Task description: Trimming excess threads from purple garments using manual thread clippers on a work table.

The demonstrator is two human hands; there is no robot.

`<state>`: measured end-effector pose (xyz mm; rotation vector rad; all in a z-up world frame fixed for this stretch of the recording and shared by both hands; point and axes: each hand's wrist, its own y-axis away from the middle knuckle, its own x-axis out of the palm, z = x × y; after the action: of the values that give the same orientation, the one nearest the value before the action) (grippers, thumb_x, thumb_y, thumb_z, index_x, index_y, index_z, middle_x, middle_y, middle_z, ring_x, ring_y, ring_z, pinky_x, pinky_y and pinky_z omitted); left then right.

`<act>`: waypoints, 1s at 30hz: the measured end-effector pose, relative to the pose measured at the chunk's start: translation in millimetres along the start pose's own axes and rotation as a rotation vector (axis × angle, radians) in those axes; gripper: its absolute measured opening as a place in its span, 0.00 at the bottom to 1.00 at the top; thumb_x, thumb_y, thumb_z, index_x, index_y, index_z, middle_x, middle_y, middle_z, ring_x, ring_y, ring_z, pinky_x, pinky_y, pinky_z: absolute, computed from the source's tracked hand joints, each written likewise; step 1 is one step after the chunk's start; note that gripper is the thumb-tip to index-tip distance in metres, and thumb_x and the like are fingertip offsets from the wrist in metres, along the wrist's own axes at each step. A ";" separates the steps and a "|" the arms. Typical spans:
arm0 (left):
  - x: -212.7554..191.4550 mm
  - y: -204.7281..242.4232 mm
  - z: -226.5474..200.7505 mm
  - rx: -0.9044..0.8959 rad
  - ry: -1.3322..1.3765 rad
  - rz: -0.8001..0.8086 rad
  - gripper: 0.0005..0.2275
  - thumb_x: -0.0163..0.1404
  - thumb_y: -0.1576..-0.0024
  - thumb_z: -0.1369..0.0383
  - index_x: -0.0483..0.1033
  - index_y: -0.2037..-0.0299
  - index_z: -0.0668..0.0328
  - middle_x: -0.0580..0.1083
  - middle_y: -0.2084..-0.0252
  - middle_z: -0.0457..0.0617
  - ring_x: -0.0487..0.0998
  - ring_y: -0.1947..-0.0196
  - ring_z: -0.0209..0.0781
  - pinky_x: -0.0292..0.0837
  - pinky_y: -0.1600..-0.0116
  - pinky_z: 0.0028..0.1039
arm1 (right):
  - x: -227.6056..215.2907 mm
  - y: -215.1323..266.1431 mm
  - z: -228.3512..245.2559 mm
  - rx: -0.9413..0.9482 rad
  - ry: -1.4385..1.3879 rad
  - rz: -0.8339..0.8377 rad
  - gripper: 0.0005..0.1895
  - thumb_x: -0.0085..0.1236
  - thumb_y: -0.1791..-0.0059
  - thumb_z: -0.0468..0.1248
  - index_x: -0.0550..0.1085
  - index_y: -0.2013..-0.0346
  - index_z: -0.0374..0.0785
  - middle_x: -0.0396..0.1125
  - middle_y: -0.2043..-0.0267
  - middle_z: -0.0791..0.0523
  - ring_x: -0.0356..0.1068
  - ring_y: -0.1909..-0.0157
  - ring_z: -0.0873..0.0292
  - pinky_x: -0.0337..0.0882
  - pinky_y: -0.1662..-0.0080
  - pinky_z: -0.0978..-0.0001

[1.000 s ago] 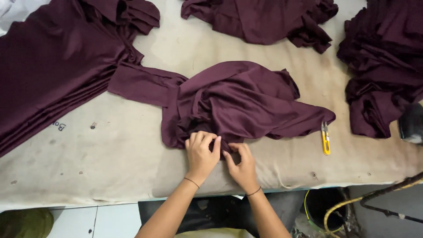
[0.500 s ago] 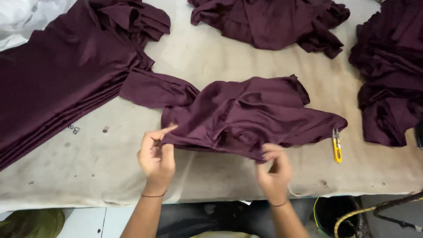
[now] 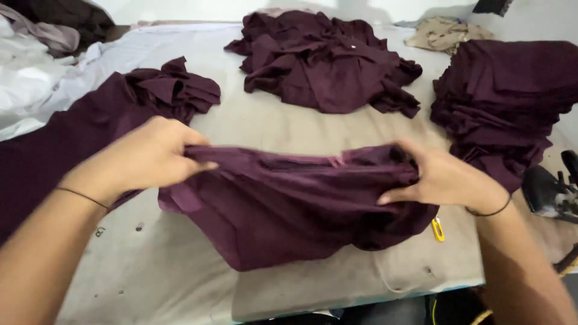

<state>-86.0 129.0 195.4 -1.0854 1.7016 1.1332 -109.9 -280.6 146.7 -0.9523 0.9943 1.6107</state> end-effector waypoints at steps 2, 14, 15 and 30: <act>-16.4 7.9 7.5 -0.047 0.070 -0.065 0.09 0.62 0.45 0.60 0.87 0.73 0.54 0.74 0.81 0.45 0.68 0.76 0.34 0.64 0.67 0.26 | 4.0 -16.1 -53.2 -0.037 0.161 -0.063 0.23 0.69 0.63 0.47 0.71 0.58 0.47 0.74 0.67 0.58 0.73 0.66 0.57 0.70 0.58 0.64; -27.3 14.1 37.8 0.148 0.537 0.004 0.13 0.53 0.39 0.66 0.90 0.64 0.67 0.83 0.66 0.43 0.79 0.64 0.32 0.72 0.49 0.22 | -26.8 17.7 -93.0 -0.087 -0.517 -0.289 0.05 0.67 0.54 0.27 0.82 0.64 0.29 0.73 0.66 0.56 0.67 0.63 0.65 0.67 0.58 0.74; -27.8 19.6 32.7 0.077 0.555 0.039 0.15 0.51 0.39 0.65 0.91 0.59 0.67 0.88 0.62 0.45 0.83 0.60 0.35 0.73 0.44 0.22 | -26.3 20.2 -92.5 -0.093 -0.526 -0.292 0.05 0.66 0.54 0.26 0.82 0.64 0.29 0.74 0.65 0.56 0.67 0.62 0.65 0.68 0.55 0.74; -41.4 2.3 41.4 0.037 0.230 -0.008 0.08 0.63 0.47 0.67 0.86 0.60 0.58 0.84 0.67 0.44 0.79 0.69 0.37 0.72 0.59 0.26 | -48.9 40.8 -90.6 -0.101 -0.280 -0.620 0.33 0.38 0.35 0.43 0.45 0.84 0.46 0.39 0.83 0.64 0.37 0.78 0.67 0.35 0.73 0.66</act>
<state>-68.9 177.8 222.9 -1.2364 1.8852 0.9984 -128.1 -388.1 165.8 -0.9508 0.3702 1.2242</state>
